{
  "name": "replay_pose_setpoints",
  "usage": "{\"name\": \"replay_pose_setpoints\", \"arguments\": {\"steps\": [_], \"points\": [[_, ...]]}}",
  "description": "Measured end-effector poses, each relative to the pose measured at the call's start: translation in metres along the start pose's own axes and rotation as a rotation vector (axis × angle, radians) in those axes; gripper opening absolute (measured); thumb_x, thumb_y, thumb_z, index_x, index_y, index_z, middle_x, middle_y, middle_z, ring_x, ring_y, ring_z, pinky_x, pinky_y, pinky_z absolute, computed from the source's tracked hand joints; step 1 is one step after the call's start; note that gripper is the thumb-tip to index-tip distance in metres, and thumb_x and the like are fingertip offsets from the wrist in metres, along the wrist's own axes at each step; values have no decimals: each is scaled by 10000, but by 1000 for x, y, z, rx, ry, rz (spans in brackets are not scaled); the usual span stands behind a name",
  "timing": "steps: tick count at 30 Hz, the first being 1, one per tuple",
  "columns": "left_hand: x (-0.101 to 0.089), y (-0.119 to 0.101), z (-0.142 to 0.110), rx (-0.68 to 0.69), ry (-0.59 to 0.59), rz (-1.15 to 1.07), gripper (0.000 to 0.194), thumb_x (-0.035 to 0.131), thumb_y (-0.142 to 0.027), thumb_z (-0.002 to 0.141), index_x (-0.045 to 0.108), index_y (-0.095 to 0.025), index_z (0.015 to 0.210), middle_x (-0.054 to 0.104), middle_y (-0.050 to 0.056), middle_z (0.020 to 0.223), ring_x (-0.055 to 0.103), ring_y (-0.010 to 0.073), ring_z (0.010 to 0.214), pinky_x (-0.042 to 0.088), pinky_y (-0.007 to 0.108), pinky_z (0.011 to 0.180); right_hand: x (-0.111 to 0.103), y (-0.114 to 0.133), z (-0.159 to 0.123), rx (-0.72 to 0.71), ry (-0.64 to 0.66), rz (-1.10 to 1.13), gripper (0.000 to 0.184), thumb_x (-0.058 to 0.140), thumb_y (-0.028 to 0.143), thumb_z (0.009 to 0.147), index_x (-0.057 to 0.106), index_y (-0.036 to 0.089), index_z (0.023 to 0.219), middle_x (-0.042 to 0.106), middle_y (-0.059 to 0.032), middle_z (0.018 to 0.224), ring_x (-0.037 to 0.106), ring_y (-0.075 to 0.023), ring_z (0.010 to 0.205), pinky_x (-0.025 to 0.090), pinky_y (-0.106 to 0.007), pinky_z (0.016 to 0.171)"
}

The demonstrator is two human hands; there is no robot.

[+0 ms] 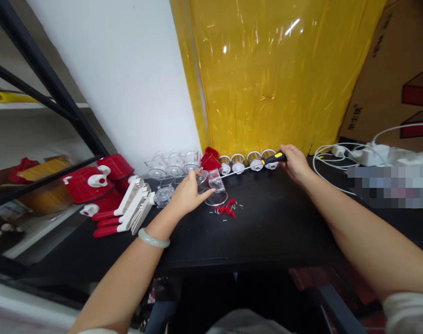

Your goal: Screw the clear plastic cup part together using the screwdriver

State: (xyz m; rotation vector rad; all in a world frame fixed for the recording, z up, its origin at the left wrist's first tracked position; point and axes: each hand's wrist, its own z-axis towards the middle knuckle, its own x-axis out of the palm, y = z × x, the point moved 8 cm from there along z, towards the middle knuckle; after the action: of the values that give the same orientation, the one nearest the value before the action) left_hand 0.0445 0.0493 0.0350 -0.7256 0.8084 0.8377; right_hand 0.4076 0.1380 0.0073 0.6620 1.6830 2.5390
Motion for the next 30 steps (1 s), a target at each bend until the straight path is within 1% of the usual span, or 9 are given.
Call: {"name": "replay_pose_setpoints", "arguments": {"steps": [2,5,9,12,15,19,23,27,30], "points": [[-1,-1,0,3,1,-2,563,661,-549,859,377,-197,1194,568,229,1363,619,386,1220,525,518,967,4,2,-5,38,53,112,220,723,338,653,536,234,704,531,32,648,491,-122,521,428,-257,453],[-1,-2,0,8,-1,-2,555,665,-546,859,379,-201,1185,569,223,1361,622,382,1217,524,520,972,12,6,-13,96,144,253,196,685,322,637,548,241,751,598,7,743,599,-171,661,501,-302,532],[0,-1,0,17,-8,-3,550,659,-547,862,385,-198,1185,569,234,1354,626,382,1208,532,516,964,11,3,-8,65,134,171,392,641,610,726,524,235,719,569,-7,668,581,-173,597,486,-308,509],[0,0,0,18,-8,1,557,656,-555,860,381,-197,1186,573,230,1348,626,389,1206,530,528,966,2,-3,1,10,35,-26,542,594,767,733,497,237,671,438,30,526,451,-130,443,384,-271,422],[0,0,0,17,-9,3,563,656,-556,858,378,-197,1191,576,228,1344,626,388,1206,531,527,964,-1,-3,4,-15,2,-103,448,711,625,723,496,235,668,395,54,513,370,-102,412,331,-253,399],[-1,-1,0,12,-5,2,562,658,-556,860,380,-195,1190,573,233,1348,626,388,1205,533,523,961,6,1,-5,52,77,117,221,711,321,664,526,239,753,517,36,658,497,-122,527,440,-260,466],[-1,-1,0,19,-13,0,568,664,-556,857,382,-199,1197,584,219,1334,626,387,1206,533,521,962,14,3,-10,93,179,250,191,677,349,674,547,238,758,598,0,755,611,-178,682,511,-312,543],[0,1,1,17,-13,-1,564,663,-557,857,384,-199,1191,580,222,1338,628,385,1203,534,515,965,3,-3,0,29,65,58,402,635,599,778,523,227,673,502,13,584,490,-137,488,408,-276,441],[0,1,1,13,-4,-5,561,659,-563,859,379,-200,1182,575,226,1347,615,390,1223,523,528,982,0,-2,2,-12,24,-56,388,728,544,726,515,226,658,413,54,513,365,-93,404,340,-246,396]]}}
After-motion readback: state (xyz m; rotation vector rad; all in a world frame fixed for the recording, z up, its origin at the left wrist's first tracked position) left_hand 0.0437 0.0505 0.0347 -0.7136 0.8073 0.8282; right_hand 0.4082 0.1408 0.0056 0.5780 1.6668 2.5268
